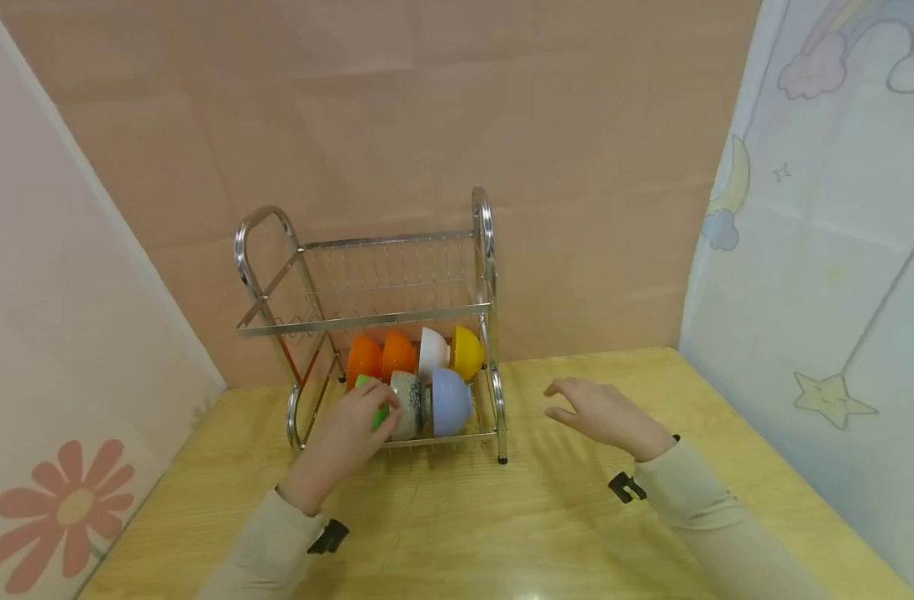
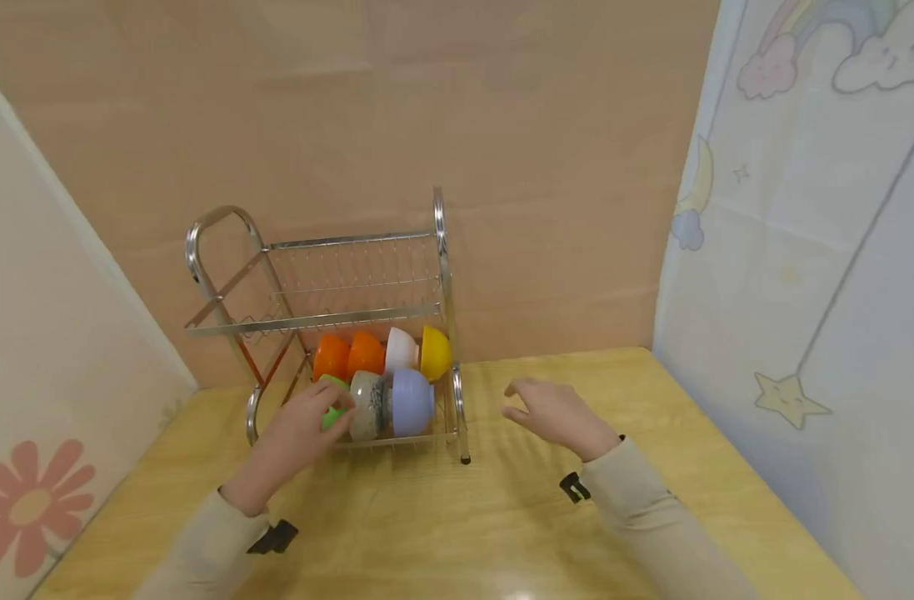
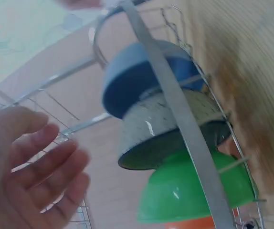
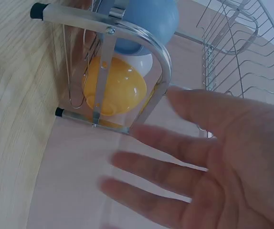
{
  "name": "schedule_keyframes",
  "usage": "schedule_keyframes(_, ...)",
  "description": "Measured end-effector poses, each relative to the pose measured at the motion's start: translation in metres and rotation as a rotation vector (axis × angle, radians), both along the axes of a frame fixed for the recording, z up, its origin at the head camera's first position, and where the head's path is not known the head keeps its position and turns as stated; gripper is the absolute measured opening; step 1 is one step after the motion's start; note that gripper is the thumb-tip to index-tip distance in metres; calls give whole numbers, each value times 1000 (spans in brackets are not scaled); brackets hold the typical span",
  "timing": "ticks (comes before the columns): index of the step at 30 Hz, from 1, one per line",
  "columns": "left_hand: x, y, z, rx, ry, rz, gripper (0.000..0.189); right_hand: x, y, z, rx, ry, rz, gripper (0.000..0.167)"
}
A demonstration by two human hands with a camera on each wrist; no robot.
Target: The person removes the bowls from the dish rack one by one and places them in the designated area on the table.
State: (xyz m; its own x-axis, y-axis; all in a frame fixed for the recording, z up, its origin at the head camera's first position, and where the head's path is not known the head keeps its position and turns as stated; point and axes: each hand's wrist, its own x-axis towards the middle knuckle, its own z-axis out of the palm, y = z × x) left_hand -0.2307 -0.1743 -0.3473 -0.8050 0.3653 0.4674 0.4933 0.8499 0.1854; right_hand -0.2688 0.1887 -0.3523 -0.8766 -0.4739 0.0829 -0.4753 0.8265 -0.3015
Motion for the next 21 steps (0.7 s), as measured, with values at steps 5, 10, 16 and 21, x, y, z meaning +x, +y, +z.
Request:
schedule_keyframes(5,12,2,-4,-81,-229,-7,29,4,3,-5,5,-208,90,11)
schedule_keyframes(10,14,8,-16,-123,-373,-78,33,7,11,-10,-18,-328,116,14)
schedule_keyframes(16,9,30,-23,101,-371,-28,12,3,16,-8,-52,-263,184,15)
schedule_keyframes(21,11,49,-30,284,-401,41,44,6,13,-12,-34,-252,217,14)
